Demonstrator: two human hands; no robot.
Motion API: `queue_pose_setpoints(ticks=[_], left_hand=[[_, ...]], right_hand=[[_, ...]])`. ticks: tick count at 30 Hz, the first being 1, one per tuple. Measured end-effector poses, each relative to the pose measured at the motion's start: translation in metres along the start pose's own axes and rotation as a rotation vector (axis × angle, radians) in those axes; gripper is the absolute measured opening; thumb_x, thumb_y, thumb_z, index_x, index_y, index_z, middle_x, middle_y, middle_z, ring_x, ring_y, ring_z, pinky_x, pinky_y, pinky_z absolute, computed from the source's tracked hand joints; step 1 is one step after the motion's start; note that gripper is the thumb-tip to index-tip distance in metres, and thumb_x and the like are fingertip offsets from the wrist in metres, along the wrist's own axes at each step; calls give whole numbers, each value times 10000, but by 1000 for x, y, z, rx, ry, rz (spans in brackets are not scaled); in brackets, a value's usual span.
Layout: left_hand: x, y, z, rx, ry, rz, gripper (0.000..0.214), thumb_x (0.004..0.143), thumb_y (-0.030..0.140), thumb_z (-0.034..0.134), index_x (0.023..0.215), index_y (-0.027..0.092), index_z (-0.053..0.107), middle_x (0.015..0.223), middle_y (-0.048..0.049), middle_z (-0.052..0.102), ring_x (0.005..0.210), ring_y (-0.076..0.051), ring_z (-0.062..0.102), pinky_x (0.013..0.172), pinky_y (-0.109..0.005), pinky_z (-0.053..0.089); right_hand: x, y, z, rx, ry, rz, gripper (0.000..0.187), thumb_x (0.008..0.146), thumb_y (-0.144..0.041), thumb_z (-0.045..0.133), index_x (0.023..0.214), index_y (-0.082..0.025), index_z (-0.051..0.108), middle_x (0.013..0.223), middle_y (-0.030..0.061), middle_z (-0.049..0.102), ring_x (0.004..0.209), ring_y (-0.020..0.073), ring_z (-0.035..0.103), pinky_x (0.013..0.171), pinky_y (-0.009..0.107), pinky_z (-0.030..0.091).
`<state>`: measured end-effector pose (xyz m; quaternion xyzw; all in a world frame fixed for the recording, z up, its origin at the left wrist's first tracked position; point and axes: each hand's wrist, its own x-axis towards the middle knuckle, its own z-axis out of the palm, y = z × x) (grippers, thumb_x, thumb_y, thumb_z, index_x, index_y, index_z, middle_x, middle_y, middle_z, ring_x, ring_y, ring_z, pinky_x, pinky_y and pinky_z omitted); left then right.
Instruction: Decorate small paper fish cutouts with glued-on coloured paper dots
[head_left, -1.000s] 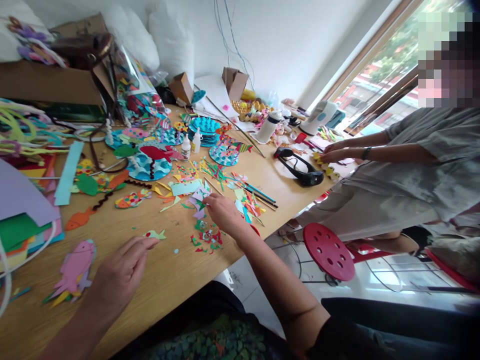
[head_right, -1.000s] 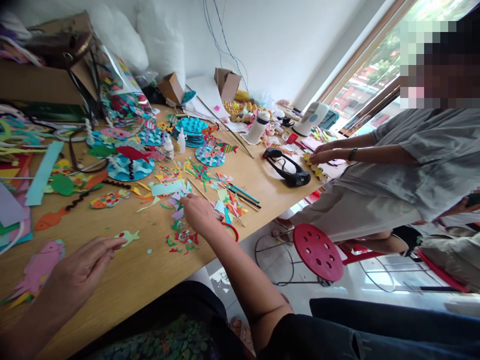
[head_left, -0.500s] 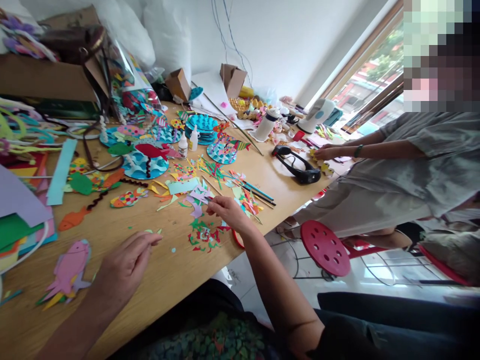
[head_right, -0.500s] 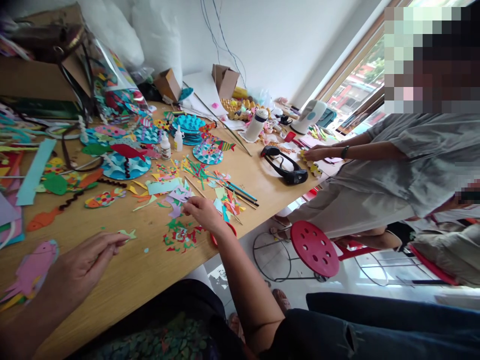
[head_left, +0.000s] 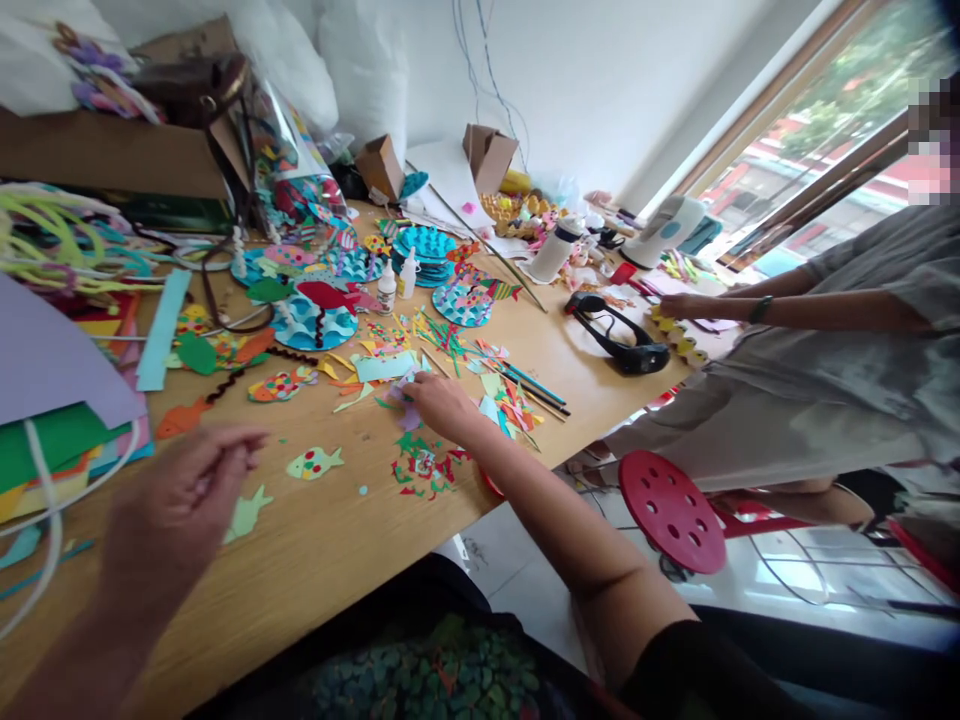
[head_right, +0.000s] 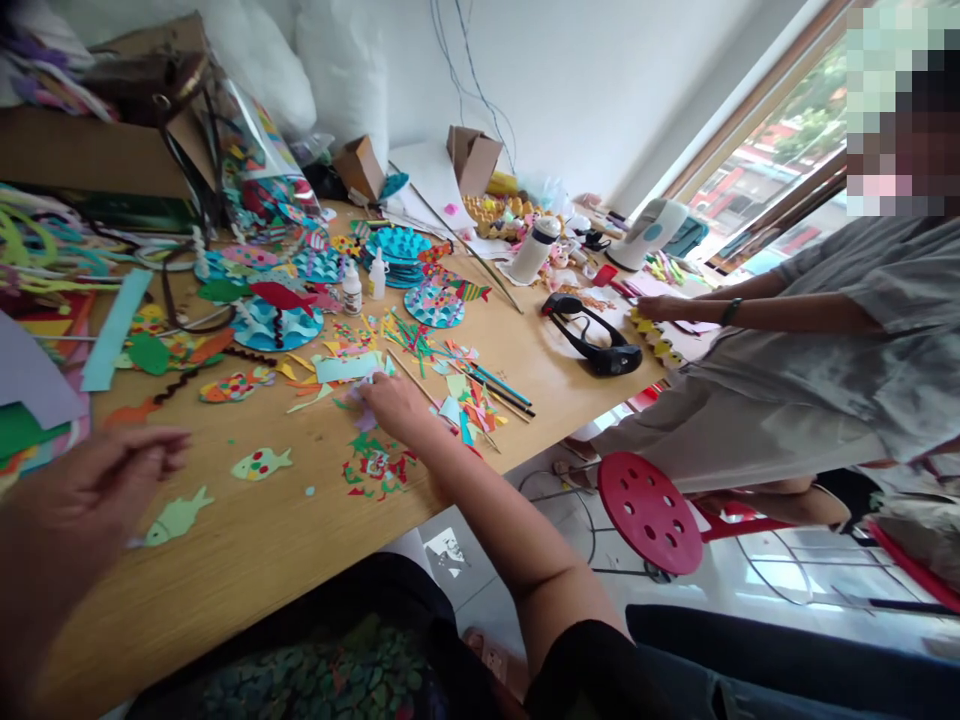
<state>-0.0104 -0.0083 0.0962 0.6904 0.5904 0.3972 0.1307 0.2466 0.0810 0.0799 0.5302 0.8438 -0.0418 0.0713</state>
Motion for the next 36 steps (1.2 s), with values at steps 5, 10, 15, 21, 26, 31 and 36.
queue_pose_setpoints(ticks=[5, 10, 15, 21, 26, 31, 36], left_hand=[[4, 0, -23, -95, 199, -227, 193, 786, 304, 483, 868, 207, 629, 759, 23, 638, 629, -92, 608, 601, -207, 522], [1, 0, -17, -116, 133, -251, 213, 777, 316, 482, 864, 197, 635, 744, 20, 626, 640, -88, 601, 601, -204, 522], [3, -2, -13, -158, 111, -252, 226, 773, 313, 480, 873, 176, 630, 769, 5, 630, 645, -92, 598, 627, -226, 528], [11, 4, -8, -171, 13, -189, 230, 770, 327, 467, 867, 188, 622, 755, 4, 638, 658, -110, 608, 651, -256, 536], [18, 8, 4, -186, -65, -128, 246, 771, 332, 459, 878, 179, 620, 766, -10, 651, 647, -110, 612, 639, -242, 527], [19, 13, 17, -166, -144, -56, 254, 785, 350, 444, 877, 191, 618, 788, -28, 662, 683, -148, 635, 659, -277, 516], [18, 17, 22, -193, -176, -20, 225, 794, 329, 430, 858, 209, 609, 798, -30, 663, 697, -169, 641, 665, -288, 505]], right_hand=[[18, 0, 0, -70, -59, -25, 266, 830, -90, 391, 966, -122, 617, 949, 147, 615, 848, 231, 606, 671, 288, 430], [22, 1, 2, -57, -69, 20, 249, 832, -103, 420, 972, -132, 624, 985, 145, 623, 878, 221, 602, 700, 275, 429], [17, 7, 2, -27, -31, 81, 270, 875, -161, 366, 981, -146, 615, 995, 118, 630, 873, 183, 595, 703, 246, 412], [4, 26, -2, 139, 49, 190, 221, 826, -166, 429, 940, -166, 618, 949, 62, 654, 870, 151, 586, 713, 216, 392], [-1, 21, -8, 126, 80, 182, 223, 826, -182, 439, 951, -194, 623, 974, 58, 652, 875, 161, 592, 693, 223, 400], [12, 3, -7, -14, -3, 120, 240, 837, -194, 427, 967, -163, 627, 995, 110, 632, 883, 202, 603, 699, 265, 435], [24, -2, 4, -26, -11, 138, 265, 827, -112, 398, 962, -123, 626, 972, 163, 629, 873, 232, 612, 691, 291, 451]])
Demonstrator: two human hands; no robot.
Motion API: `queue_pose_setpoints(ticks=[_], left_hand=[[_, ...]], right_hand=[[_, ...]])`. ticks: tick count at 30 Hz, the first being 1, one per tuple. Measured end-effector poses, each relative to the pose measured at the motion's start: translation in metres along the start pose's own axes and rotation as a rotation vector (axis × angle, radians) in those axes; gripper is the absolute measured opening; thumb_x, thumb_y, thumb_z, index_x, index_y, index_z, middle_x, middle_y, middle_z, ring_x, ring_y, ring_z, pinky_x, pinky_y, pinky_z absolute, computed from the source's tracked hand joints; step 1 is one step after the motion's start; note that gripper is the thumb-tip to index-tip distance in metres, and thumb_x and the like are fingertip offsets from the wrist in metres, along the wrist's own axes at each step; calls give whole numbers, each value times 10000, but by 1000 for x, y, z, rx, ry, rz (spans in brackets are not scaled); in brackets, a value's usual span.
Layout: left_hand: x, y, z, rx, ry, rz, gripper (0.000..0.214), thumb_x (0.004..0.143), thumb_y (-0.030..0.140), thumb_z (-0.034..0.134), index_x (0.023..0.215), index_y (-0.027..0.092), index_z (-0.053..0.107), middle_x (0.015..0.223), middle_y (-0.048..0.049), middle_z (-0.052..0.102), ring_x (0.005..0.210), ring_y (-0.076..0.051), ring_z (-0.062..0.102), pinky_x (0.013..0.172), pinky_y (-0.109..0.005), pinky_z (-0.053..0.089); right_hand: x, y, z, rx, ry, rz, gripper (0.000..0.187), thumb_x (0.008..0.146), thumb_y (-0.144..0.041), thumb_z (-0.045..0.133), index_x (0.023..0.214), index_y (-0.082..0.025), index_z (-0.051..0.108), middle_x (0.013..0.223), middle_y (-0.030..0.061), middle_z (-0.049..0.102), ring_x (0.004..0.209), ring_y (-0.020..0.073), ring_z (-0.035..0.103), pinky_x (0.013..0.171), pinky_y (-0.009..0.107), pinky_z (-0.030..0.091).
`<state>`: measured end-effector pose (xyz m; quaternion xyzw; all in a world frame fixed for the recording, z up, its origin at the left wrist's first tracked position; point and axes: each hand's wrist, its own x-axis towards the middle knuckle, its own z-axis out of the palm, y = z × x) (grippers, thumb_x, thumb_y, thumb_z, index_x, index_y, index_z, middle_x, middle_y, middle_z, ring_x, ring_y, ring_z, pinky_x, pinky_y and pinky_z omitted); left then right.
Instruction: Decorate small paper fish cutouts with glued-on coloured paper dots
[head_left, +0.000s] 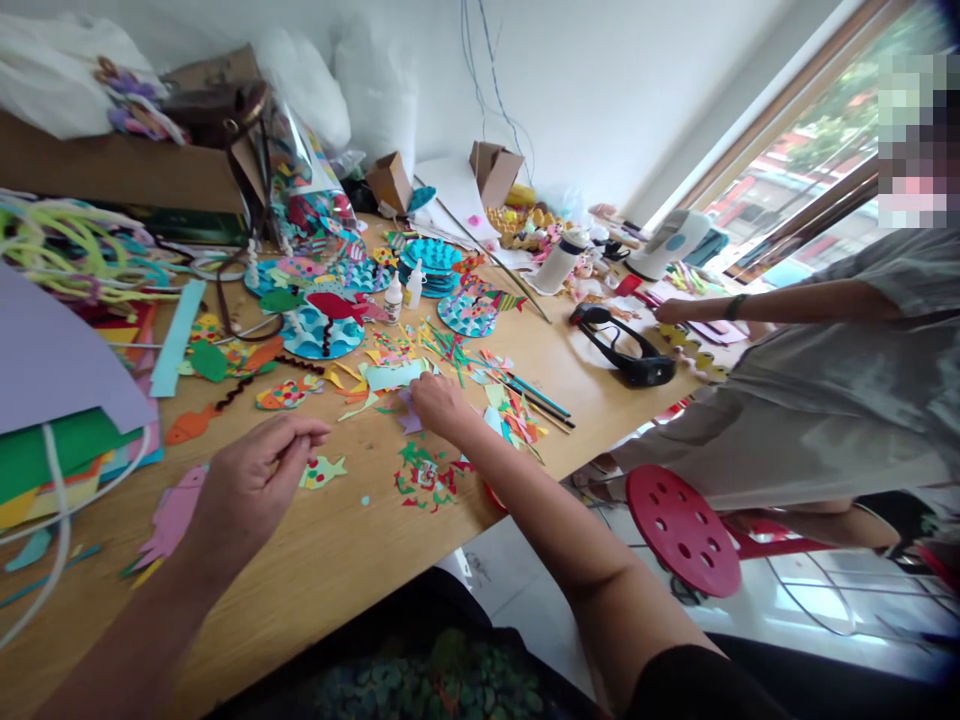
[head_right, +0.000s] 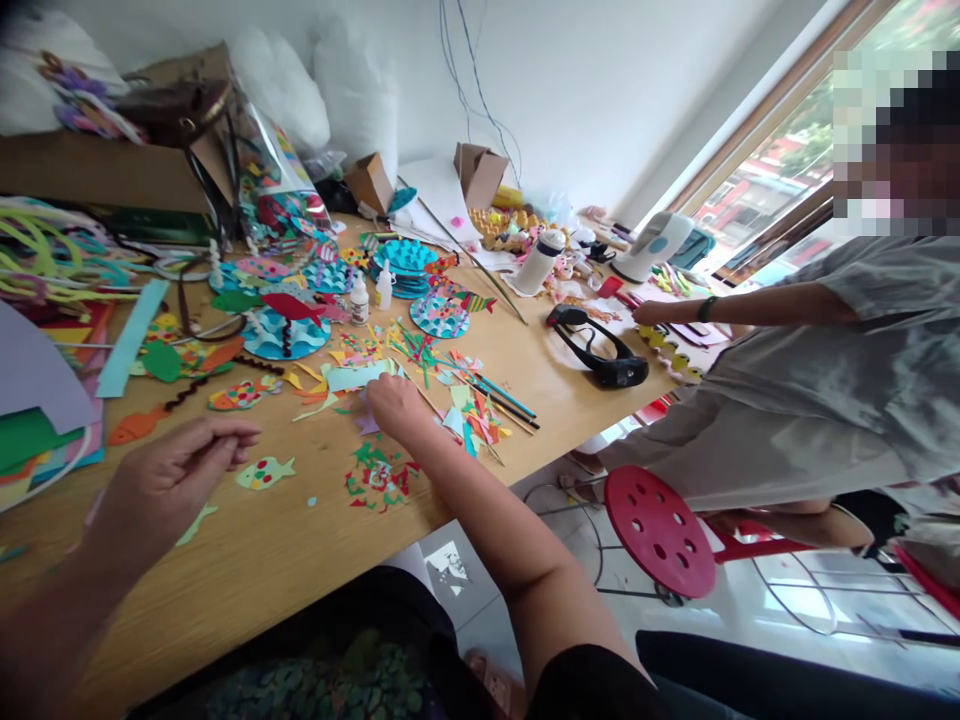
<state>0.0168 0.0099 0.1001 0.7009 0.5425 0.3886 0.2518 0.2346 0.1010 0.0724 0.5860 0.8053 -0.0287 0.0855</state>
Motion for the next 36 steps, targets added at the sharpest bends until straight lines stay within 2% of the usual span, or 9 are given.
queue_pose_setpoints(ticks=[3, 7, 10, 14, 18, 22, 26, 33, 36], left_hand=[[2, -1, 2, -12, -17, -10, 219, 784, 331, 439, 853, 214, 610, 787, -29, 665, 682, -173, 636, 653, -289, 500], [7, -1, 5, -30, -23, -28, 219, 771, 327, 440, 847, 221, 616, 773, -26, 664, 662, -175, 628, 637, -296, 492], [17, 0, 14, -93, -63, -45, 218, 754, 316, 449, 840, 218, 624, 790, -33, 665, 686, -179, 627, 634, -298, 490], [40, 5, 43, -250, -224, -137, 184, 696, 289, 522, 808, 208, 643, 750, -27, 664, 669, -176, 620, 593, -285, 482], [64, 15, 84, -647, -321, -428, 136, 624, 182, 611, 759, 170, 612, 666, -15, 645, 632, -151, 615, 561, -247, 474], [75, 23, 115, -749, -336, -463, 139, 640, 174, 621, 772, 154, 583, 681, -13, 634, 616, -133, 608, 571, -257, 491], [80, 23, 132, -811, -296, -474, 135, 632, 170, 631, 746, 155, 560, 654, 15, 601, 582, -107, 588, 562, -236, 482], [89, 21, 135, -808, -230, -489, 176, 542, 139, 664, 700, 160, 589, 569, 39, 594, 497, -84, 540, 501, -200, 434], [89, 17, 133, -799, -206, -497, 205, 509, 130, 670, 697, 164, 596, 548, 49, 593, 475, -78, 525, 477, -187, 409]], right_hand=[[1, 3, 4, 22, 29, 8, 274, 823, -94, 392, 969, -132, 621, 968, 154, 635, 879, 225, 610, 695, 280, 445], [-2, 17, 4, 83, 79, 26, 238, 816, -150, 441, 960, -185, 627, 971, 85, 655, 870, 180, 607, 681, 235, 427], [-6, 33, 4, 297, 166, 72, 203, 792, -166, 484, 911, -195, 645, 889, 33, 675, 804, 138, 600, 665, 208, 410], [-13, 49, 10, 792, 302, 143, 114, 721, -164, 540, 764, -158, 646, 643, -22, 623, 585, 91, 535, 567, 188, 382], [-22, 47, 15, 1022, 393, 161, 77, 678, -163, 552, 705, -151, 624, 581, -43, 577, 511, 75, 482, 518, 184, 363], [-30, 38, 16, 1007, 465, 149, 66, 682, -181, 566, 700, -164, 627, 605, -34, 598, 550, 88, 513, 543, 191, 380], [-30, 34, 20, 955, 486, 166, 82, 691, -202, 576, 725, -199, 651, 627, -32, 616, 606, 110, 547, 596, 208, 405], [-25, 38, 24, 1004, 525, 213, 121, 725, -236, 562, 759, -184, 665, 635, -25, 627, 584, 109, 539, 563, 200, 397], [-24, 42, 22, 928, 574, 246, 140, 761, -226, 535, 757, -174, 665, 647, -15, 633, 584, 108, 541, 573, 198, 400]])
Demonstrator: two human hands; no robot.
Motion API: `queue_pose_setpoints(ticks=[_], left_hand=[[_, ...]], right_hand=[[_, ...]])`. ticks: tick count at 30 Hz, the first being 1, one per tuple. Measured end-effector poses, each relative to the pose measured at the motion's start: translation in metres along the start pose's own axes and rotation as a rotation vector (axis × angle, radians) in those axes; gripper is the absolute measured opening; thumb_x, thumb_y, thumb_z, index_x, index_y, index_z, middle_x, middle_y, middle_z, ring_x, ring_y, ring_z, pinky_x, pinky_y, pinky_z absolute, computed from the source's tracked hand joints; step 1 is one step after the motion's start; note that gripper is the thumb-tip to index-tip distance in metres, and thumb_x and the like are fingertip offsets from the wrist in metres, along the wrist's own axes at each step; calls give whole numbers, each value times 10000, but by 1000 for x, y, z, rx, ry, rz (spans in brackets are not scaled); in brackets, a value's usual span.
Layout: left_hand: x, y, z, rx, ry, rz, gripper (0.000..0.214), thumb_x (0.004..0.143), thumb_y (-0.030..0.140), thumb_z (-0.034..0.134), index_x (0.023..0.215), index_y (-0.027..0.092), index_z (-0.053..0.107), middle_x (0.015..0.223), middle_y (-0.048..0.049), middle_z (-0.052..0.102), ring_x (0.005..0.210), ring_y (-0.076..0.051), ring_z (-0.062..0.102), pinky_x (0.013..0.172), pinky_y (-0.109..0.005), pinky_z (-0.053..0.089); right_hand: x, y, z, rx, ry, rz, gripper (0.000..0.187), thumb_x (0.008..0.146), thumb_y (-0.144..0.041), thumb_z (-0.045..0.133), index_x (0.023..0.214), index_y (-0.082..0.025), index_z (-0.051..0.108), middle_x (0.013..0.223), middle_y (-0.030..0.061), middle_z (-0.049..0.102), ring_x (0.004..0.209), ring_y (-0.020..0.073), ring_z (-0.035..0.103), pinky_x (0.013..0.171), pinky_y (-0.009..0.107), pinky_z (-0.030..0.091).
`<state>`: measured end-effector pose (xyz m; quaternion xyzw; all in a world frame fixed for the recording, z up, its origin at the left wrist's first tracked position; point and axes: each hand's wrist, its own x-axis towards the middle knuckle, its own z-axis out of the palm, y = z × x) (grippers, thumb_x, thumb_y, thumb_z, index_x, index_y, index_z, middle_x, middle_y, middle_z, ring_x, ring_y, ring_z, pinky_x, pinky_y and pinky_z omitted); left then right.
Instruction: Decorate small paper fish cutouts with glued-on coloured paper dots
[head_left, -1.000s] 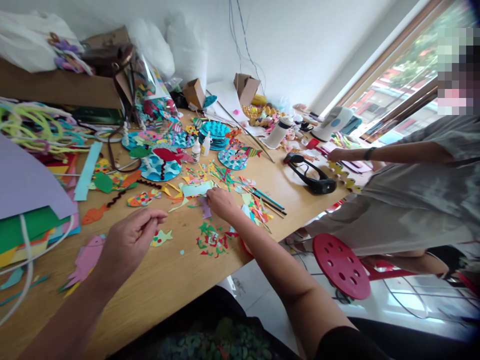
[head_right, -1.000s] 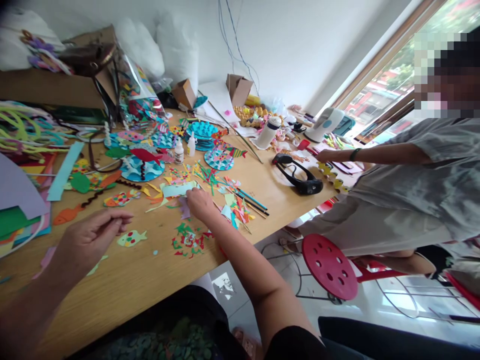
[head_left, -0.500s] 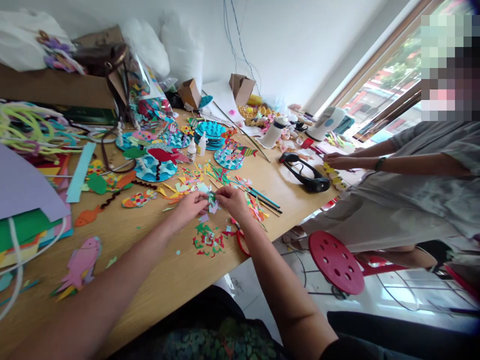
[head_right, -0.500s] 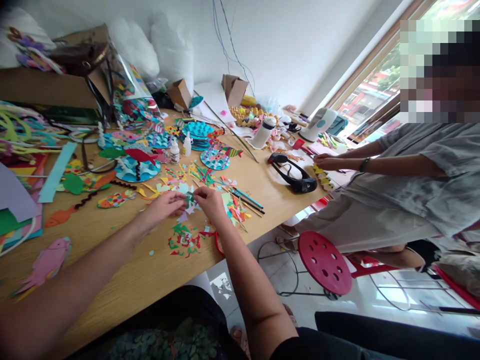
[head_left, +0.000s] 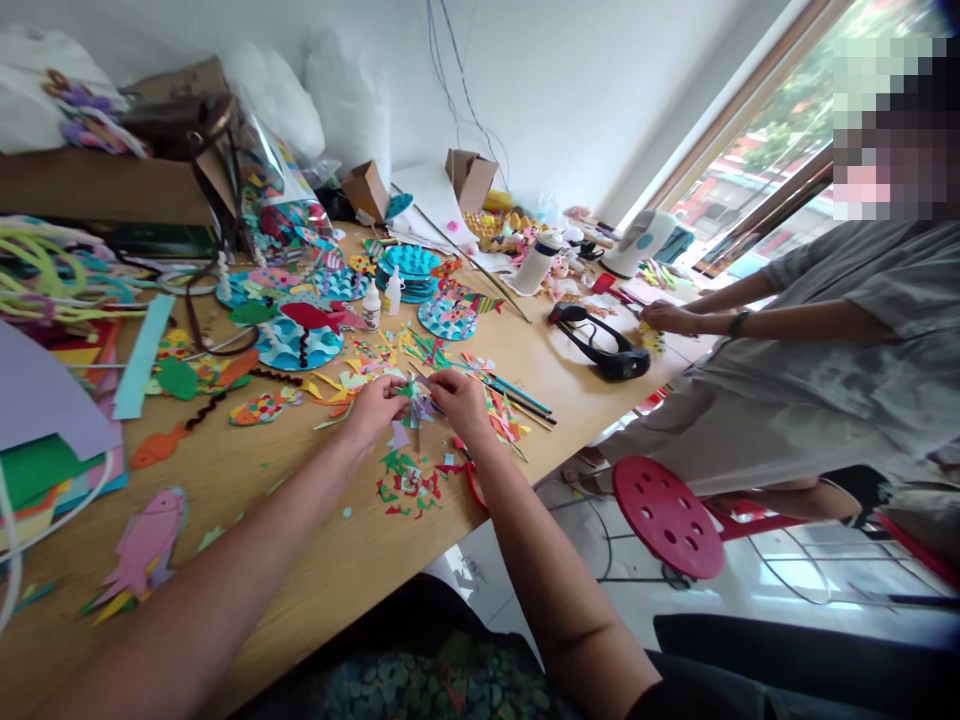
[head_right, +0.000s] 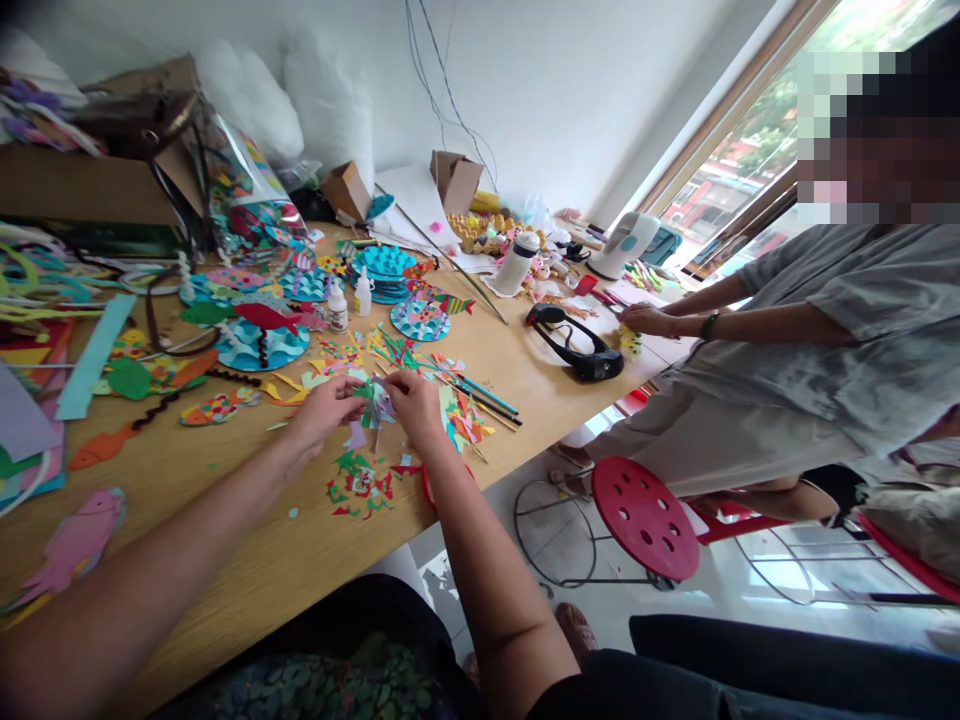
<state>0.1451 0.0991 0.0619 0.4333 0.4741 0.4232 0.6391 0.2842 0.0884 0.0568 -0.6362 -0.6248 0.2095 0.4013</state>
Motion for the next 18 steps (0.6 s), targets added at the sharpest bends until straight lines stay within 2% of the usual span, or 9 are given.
queue_pose_setpoints(ticks=[3, 6, 8, 10, 13, 15, 18], left_hand=[[1, -1, -6, -14, 18, -3, 166, 516, 149, 663, 667, 156, 592, 540, 45, 593, 482, -68, 526, 493, -175, 409], [2, -1, -13, -41, 27, -16, 155, 538, 189, 662, 666, 152, 581, 555, 37, 603, 488, -63, 535, 510, -175, 420], [3, -1, -17, -60, 27, -28, 162, 550, 209, 663, 672, 150, 574, 558, 34, 603, 481, -59, 536, 511, -174, 423], [3, 1, -20, -78, 17, -39, 170, 557, 214, 667, 682, 148, 574, 554, 30, 602, 483, -59, 542, 518, -173, 428], [2, 4, -22, -101, -7, -54, 174, 561, 204, 676, 691, 144, 577, 550, 23, 606, 486, -64, 551, 519, -174, 434], [1, 5, -21, -111, -19, -61, 161, 570, 190, 671, 696, 140, 583, 557, 14, 617, 486, -67, 556, 512, -172, 435], [-1, 6, -21, -125, -17, -63, 130, 593, 158, 648, 710, 134, 597, 567, 4, 632, 498, -69, 567, 520, -171, 444]], right_hand=[[1, 2, -3, -213, -14, -39, 160, 782, -173, 514, 794, -187, 673, 742, 10, 658, 698, 130, 577, 680, 217, 416], [-2, 3, -6, -419, -26, -62, 249, 766, -124, 515, 958, -197, 655, 989, 63, 642, 930, 183, 558, 812, 266, 406], [-5, -1, -8, -445, -16, -80, 303, 761, -117, 514, 1034, -182, 628, 1101, 87, 598, 1034, 204, 513, 876, 293, 389], [-8, -7, -9, -394, -11, -111, 297, 768, -122, 499, 1033, -173, 623, 1107, 84, 593, 1058, 199, 500, 920, 306, 369], [-9, -21, -8, -277, -12, -156, 291, 758, -133, 508, 1019, -186, 623, 1118, 66, 588, 1000, 177, 531, 924, 307, 373], [-9, -27, -5, -204, -55, -128, 303, 748, -144, 523, 1032, -196, 615, 1118, 54, 593, 855, 146, 574, 831, 280, 424], [-7, -28, 1, -130, -176, -21, 252, 742, -149, 546, 976, -192, 628, 913, 14, 658, 662, 104, 569, 661, 219, 439]])
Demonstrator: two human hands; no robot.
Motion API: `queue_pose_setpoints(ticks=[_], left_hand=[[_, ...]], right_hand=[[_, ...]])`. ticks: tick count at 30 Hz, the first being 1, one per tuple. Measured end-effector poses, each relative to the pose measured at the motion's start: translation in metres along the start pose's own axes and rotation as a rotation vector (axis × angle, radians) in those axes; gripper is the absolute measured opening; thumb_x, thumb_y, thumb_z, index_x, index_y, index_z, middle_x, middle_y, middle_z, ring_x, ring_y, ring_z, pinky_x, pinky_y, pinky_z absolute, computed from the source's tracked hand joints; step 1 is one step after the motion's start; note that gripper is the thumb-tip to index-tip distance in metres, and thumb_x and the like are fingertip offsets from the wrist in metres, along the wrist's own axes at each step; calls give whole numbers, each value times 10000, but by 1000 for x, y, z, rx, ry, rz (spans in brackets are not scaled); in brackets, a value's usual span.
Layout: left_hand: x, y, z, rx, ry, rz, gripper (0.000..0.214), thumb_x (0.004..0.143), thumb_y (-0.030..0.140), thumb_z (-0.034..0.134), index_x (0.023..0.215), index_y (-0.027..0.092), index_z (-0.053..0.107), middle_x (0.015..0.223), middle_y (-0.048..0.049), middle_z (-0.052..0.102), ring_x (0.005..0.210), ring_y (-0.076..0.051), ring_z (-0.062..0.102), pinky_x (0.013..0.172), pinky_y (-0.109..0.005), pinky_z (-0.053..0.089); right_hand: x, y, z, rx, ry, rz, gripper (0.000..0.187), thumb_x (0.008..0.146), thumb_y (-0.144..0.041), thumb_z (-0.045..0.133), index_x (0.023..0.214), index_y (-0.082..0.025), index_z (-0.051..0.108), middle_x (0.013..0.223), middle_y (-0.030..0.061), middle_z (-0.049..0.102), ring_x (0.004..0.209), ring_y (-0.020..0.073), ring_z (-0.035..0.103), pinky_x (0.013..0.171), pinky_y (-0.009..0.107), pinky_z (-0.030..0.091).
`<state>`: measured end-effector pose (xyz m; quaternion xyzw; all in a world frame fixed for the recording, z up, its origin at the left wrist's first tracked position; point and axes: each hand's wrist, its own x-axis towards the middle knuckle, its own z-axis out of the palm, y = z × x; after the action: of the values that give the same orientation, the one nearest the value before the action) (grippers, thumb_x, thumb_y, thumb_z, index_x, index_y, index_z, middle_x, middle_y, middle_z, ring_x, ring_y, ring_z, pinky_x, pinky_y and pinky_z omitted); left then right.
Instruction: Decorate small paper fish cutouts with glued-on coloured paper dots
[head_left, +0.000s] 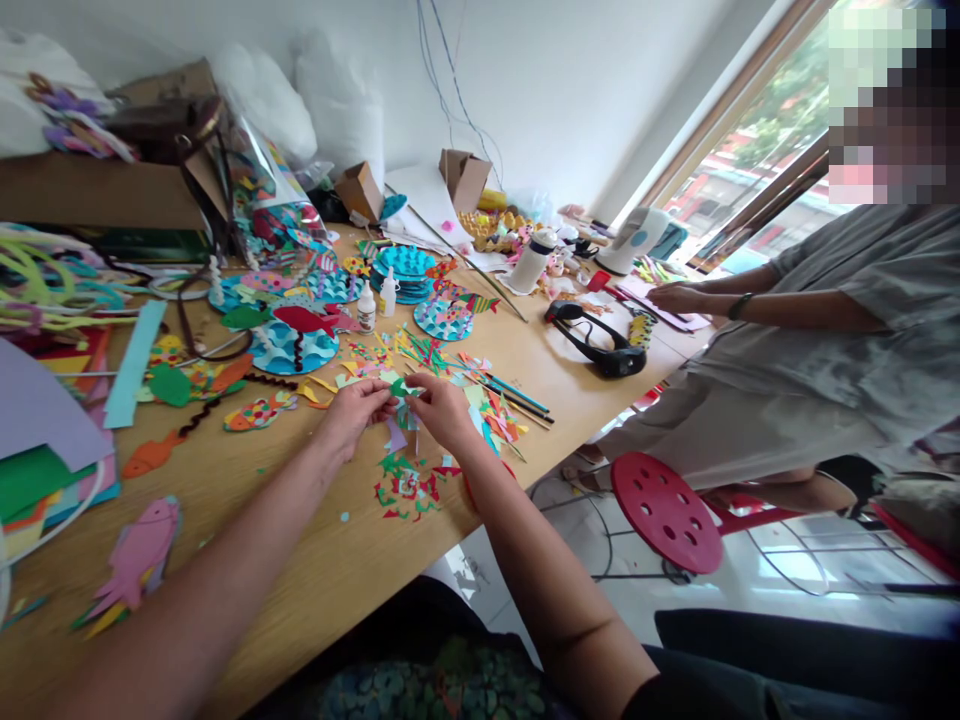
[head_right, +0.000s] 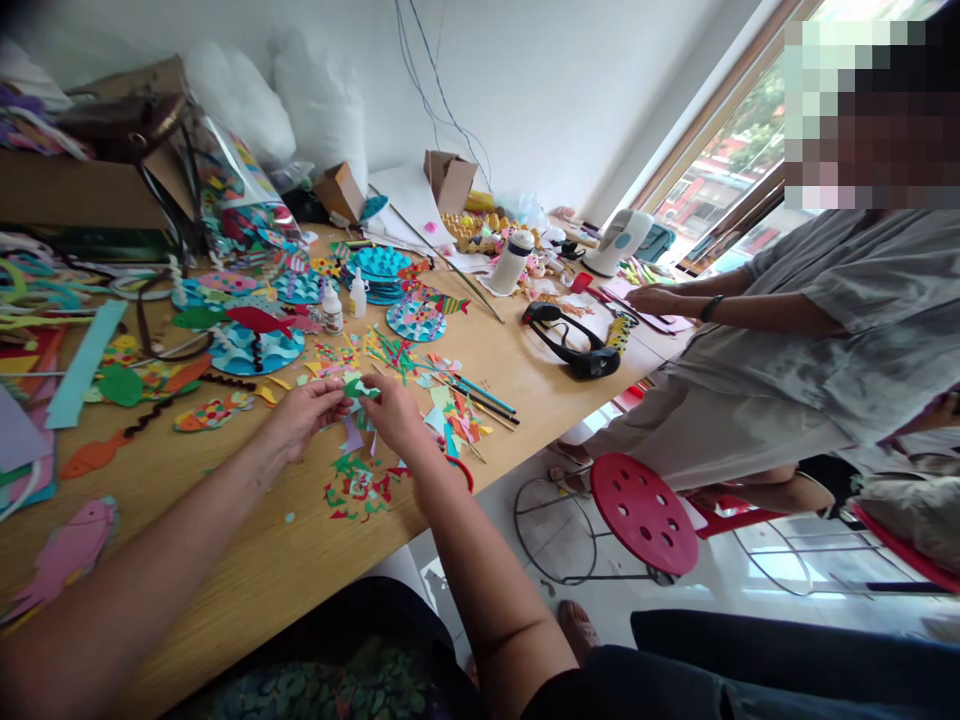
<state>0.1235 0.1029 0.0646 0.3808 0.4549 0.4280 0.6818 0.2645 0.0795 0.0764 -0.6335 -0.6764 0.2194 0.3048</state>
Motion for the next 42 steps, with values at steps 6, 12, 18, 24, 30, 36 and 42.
queue_pose_setpoints(ticks=[6, 12, 18, 24, 30, 36, 42], left_hand=[[-6, 3, -2, -23, 59, 20, 140, 609, 111, 627, 743, 138, 594, 588, 10, 643, 519, -62, 575, 545, -168, 457], [-20, 10, -11, -21, 49, 38, 164, 597, 164, 646, 730, 148, 552, 625, -1, 653, 548, -88, 597, 530, -186, 448], [-38, 18, -24, -45, 91, 140, 266, 529, 251, 712, 731, 170, 560, 640, 38, 604, 583, -87, 575, 533, -189, 434], [-54, 15, -17, -51, 42, 132, 261, 517, 254, 719, 722, 177, 578, 627, 58, 560, 543, -64, 521, 540, -196, 435], [-64, 6, -16, -27, 6, 87, 252, 524, 267, 725, 695, 169, 567, 592, 58, 560, 530, -61, 517, 533, -187, 425], [-78, 2, -10, 74, -65, 49, 252, 548, 320, 706, 690, 172, 559, 613, 40, 575, 579, -91, 545, 551, -210, 437], [-85, 0, -10, 9, -53, 37, 229, 557, 297, 705, 686, 180, 556, 577, 56, 567, 515, -61, 504, 512, -179, 405]], right_hand=[[9, 12, 7, -95, 24, 36, 192, 756, -121, 521, 883, -198, 642, 849, 7, 657, 752, 127, 582, 710, 221, 425], [-19, 10, -25, -353, 82, 51, 212, 787, -160, 481, 950, -166, 617, 1002, 76, 608, 799, 147, 567, 699, 234, 396], [-93, 15, -60, -637, -338, 240, 163, 797, -283, 494, 874, -184, 598, 872, 80, 623, 771, 194, 576, 579, 254, 330], [-106, 13, -53, -691, -325, 366, 223, 835, -254, 431, 1003, -157, 541, 952, 129, 616, 868, 226, 577, 634, 270, 356], [-107, 10, -66, -562, -319, 272, 196, 769, -159, 479, 946, -154, 564, 903, 90, 621, 816, 180, 558, 643, 234, 340], [-111, 0, -78, -529, -297, 258, 95, 751, -204, 515, 773, -172, 601, 727, 47, 605, 675, 145, 521, 552, 228, 290], [-119, -1, -69, -47, -132, 338, 272, 694, -418, 611, 602, -176, 528, 527, -26, 491, 498, 95, 422, 453, 211, 271]])
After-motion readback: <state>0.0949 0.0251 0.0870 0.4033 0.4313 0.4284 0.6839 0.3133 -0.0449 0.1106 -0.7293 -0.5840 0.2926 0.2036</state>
